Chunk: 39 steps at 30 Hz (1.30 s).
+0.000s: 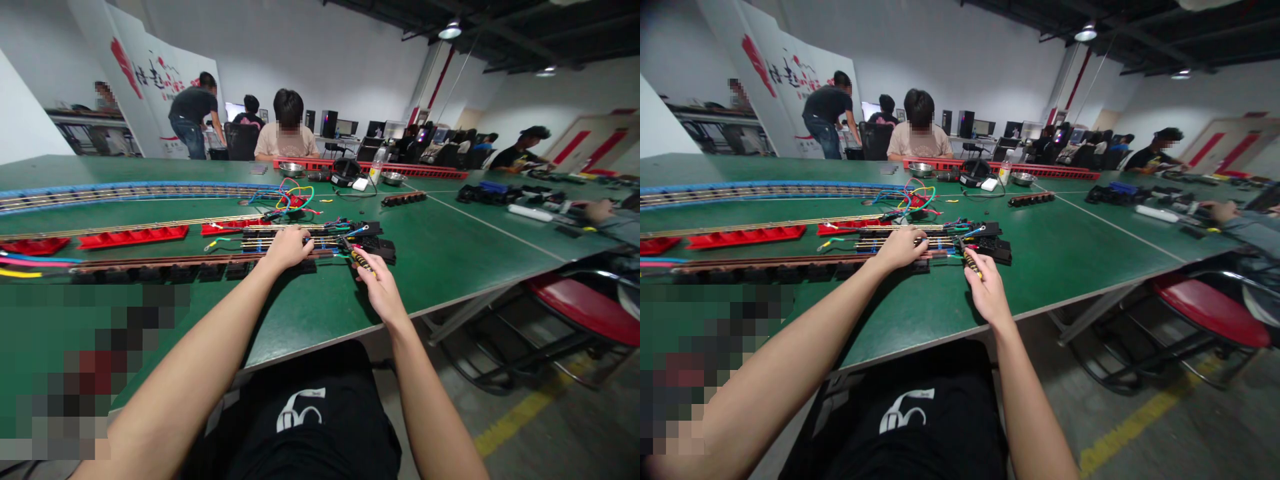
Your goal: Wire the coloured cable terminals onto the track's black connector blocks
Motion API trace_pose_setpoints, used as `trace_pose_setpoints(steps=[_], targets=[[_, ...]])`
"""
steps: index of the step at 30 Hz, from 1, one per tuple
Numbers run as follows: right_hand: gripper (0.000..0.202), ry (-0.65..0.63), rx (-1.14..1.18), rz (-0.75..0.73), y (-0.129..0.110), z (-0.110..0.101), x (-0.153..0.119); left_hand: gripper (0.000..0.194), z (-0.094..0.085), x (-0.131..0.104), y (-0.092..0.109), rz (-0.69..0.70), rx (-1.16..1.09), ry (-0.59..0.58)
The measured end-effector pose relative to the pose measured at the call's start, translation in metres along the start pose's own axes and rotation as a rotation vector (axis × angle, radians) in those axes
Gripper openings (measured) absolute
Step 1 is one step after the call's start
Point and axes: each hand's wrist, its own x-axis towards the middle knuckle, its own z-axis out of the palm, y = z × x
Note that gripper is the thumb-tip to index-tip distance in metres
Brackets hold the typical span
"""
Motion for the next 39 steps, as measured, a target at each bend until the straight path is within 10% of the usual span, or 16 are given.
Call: trace_pose_setpoints(steps=[24,39], targets=[[0.049,-0.105,-0.702,-0.340,-0.013,0.013,-0.011,0.036,0.000,0.000,0.000,0.010,0.005,0.018],[0.042,0.007,-0.462,-0.243,-0.017,0.008,-0.008,0.037,0.000,0.000,0.000,0.007,0.012,0.009]])
